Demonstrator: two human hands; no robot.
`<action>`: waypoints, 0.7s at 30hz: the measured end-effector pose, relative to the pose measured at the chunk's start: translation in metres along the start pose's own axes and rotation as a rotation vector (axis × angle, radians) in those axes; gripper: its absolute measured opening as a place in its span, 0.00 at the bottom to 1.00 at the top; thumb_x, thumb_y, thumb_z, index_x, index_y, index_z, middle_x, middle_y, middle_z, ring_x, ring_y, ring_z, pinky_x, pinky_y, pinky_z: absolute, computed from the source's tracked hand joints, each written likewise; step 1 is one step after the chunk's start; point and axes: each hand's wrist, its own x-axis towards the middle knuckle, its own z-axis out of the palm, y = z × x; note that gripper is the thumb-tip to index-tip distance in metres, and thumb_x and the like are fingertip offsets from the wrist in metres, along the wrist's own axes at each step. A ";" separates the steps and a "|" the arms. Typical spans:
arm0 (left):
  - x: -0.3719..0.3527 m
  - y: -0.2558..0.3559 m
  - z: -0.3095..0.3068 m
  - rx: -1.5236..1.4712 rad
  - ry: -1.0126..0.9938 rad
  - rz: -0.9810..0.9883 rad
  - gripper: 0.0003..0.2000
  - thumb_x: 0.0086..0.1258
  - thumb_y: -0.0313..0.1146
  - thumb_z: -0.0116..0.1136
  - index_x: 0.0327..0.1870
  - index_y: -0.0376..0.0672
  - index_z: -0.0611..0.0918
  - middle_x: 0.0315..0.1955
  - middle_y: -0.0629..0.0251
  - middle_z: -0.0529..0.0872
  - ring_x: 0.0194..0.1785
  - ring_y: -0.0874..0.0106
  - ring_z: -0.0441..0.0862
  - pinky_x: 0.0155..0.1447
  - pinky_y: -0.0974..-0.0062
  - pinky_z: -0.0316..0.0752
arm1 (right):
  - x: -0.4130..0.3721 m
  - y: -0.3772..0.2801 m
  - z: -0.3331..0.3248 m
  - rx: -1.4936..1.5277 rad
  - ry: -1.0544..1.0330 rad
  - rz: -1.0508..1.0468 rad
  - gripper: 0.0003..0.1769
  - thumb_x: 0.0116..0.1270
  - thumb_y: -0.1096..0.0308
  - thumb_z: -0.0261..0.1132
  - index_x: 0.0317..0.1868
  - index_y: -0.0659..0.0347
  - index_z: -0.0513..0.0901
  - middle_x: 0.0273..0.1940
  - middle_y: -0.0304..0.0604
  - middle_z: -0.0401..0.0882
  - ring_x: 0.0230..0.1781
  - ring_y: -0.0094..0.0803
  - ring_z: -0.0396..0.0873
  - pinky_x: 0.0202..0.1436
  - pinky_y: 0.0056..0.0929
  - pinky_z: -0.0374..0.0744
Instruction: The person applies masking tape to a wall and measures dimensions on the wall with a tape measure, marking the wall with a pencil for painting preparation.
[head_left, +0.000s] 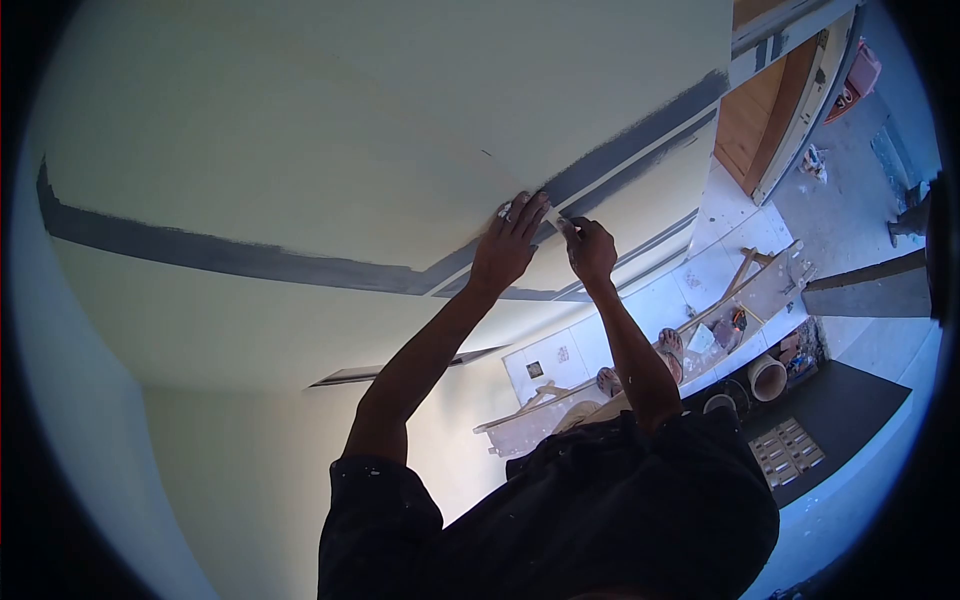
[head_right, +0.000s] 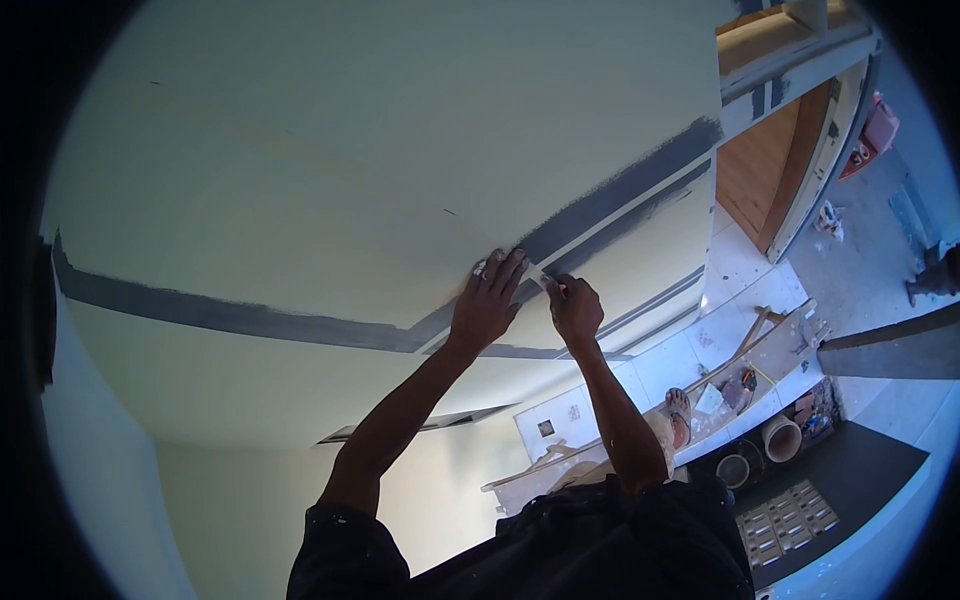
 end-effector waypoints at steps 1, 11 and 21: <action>0.000 0.000 0.001 0.022 0.002 0.006 0.40 0.57 0.48 0.63 0.72 0.47 0.63 0.73 0.66 0.59 0.73 0.62 0.59 0.72 0.61 0.60 | -0.001 0.000 -0.002 0.034 -0.035 0.021 0.18 0.67 0.48 0.62 0.39 0.54 0.86 0.31 0.47 0.82 0.32 0.45 0.82 0.36 0.43 0.77; -0.001 -0.001 0.003 0.164 0.057 0.027 0.40 0.54 0.45 0.62 0.73 0.50 0.64 0.73 0.67 0.61 0.72 0.63 0.60 0.72 0.64 0.59 | -0.004 0.020 -0.008 0.181 -0.203 0.009 0.18 0.68 0.50 0.63 0.45 0.57 0.84 0.24 0.43 0.81 0.23 0.35 0.81 0.29 0.33 0.76; -0.004 0.000 0.006 -0.001 0.020 -0.016 0.44 0.49 0.51 0.70 0.72 0.55 0.65 0.72 0.65 0.62 0.71 0.60 0.61 0.69 0.57 0.62 | -0.023 0.068 -0.016 0.361 -0.164 -0.378 0.32 0.58 0.62 0.71 0.63 0.56 0.71 0.35 0.48 0.84 0.31 0.45 0.84 0.37 0.37 0.79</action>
